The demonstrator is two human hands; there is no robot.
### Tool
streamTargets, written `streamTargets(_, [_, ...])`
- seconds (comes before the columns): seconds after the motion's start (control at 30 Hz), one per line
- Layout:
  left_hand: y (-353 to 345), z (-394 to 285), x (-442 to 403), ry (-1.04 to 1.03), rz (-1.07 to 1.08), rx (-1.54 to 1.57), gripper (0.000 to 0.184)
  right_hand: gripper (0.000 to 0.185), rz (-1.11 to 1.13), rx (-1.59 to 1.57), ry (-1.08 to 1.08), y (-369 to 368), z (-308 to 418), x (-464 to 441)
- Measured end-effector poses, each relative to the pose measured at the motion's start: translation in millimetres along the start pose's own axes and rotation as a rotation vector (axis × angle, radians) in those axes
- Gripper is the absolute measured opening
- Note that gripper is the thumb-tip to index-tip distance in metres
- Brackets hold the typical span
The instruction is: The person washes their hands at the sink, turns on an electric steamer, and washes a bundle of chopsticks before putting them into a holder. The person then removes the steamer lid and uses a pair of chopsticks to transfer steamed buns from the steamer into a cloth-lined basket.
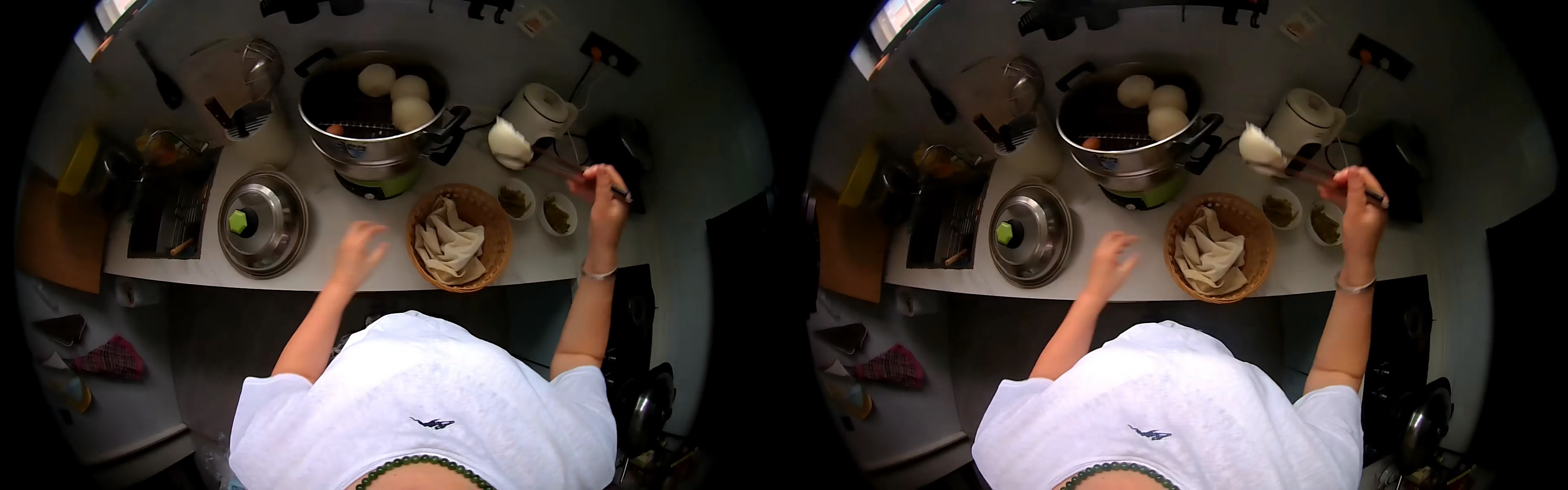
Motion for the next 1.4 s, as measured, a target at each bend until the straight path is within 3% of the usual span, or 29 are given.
streamTargets(0.1, [-84.4, -45.1, 6.8, -0.127, 0.249, 0.015, 0.057, 0.03, -0.054, 0.079, -0.188, 26.8, -44.3, 33.2])
streamTargets(0.13, [-105.0, -53.4, 9.2, -0.132, 0.249, 0.016, 0.057, 0.03, -0.053, 0.071, -0.224, 30.1, -54.5, 43.6])
streamTargets(0.2, [-145.6, -59.0, 16.0, -0.208, 0.358, -0.242, 0.075, 0.029, -0.057, 0.053, -0.287, 33.6, -74.7, 61.5])
streamTargets(0.23, [-157.1, -57.0, 15.4, -0.209, 0.347, -0.244, 0.075, 0.03, -0.055, 0.066, -0.269, 34.7, -82.2, 66.7])
streamTargets(0.3, [-190.8, -36.1, 22.0, -0.157, 0.6, -0.34, 0.077, 0.03, -0.067, 0.097, -0.313, 35.5, -96.0, 75.5])
streamTargets(0.33, [-203.7, -22.6, 23.0, -0.175, 0.578, -0.355, 0.059, 0.03, -0.062, 0.091, -0.304, 35.2, -99.8, 76.6])
streamTargets(0.37, [-203.3, -20.6, 18.3, -0.176, 0.571, -0.358, 0.059, 0.03, -0.079, 0.079, -0.338, 37.1, -105.6, 79.2])
streamTargets(0.43, [-197.2, -11.3, 6.7, -0.079, 0.512, -0.163, 0.041, 0.029, -0.097, 0.067, -0.374, 41.1, -118.0, 80.9])
streamTargets(0.47, [-171.8, -29.9, -6.0, -0.108, 0.374, -0.118, 0.034, 0.029, -0.101, 0.079, -0.389, 43.9, -125.1, 81.1])
streamTargets(0.63, [-80.4, -44.0, -21.9, 0.124, 0.073, 0.201, 0.033, 0.028, -0.089, 0.081, -0.422, 42.6, -137.6, 82.1])
streamTargets(0.7, [-59.1, -30.4, -14.0, 0.178, 0.044, 0.251, 0.035, 0.027, 0.017, 0.062, -0.5, 26.2, -151.3, 87.6])
streamTargets(0.77, [-26.6, -24.5, -8.2, 0.201, -0.195, 0.369, 0.04, 0.025, 0.097, 0.09, -0.534, 9.5, -166.1, 95.0])
streamTargets(0.9, [-1.9, -1.6, 14.6, 0.359, -0.242, 0.436, 0.044, 0.023, 0.253, 0.179, -0.537, -7.9, -172.0, 85.7])
streamTargets(0.97, [10.7, -4.7, 22.0, 0.381, -0.302, 0.512, 0.034, 0.024, 0.222, 0.14, -0.539, -0.7, -150.1, 53.8])
streamTargets(1.17, [21.5, -4.4, 36.1, 0.469, -0.306, 0.579, 0.034, 0.02, 0.148, -0.216, -0.268, -43.2, -5.5, -43.9])
streamTargets(1.27, [18.8, -1.0, 39.5, 0.496, -0.303, 0.58, 0.037, 0.021, 0.273, -0.142, -0.291, -114.7, -4.7, -54.1])
streamTargets(1.4, [21.7, 6.1, 40.0, 0.438, -0.343, 0.508, 0.036, 0.02, 0.393, -0.037, -0.425, -182.7, -59.6, -67.2])
Point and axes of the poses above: each hand's wrist, its own x-axis away from the middle knuckle, its own y-axis out of the back of the hand, z = x × y, the point moved 6 cm from there along -x, towards the middle knuckle, and after that the axes turned 13 degrees about -z, right-handed, at the moved point
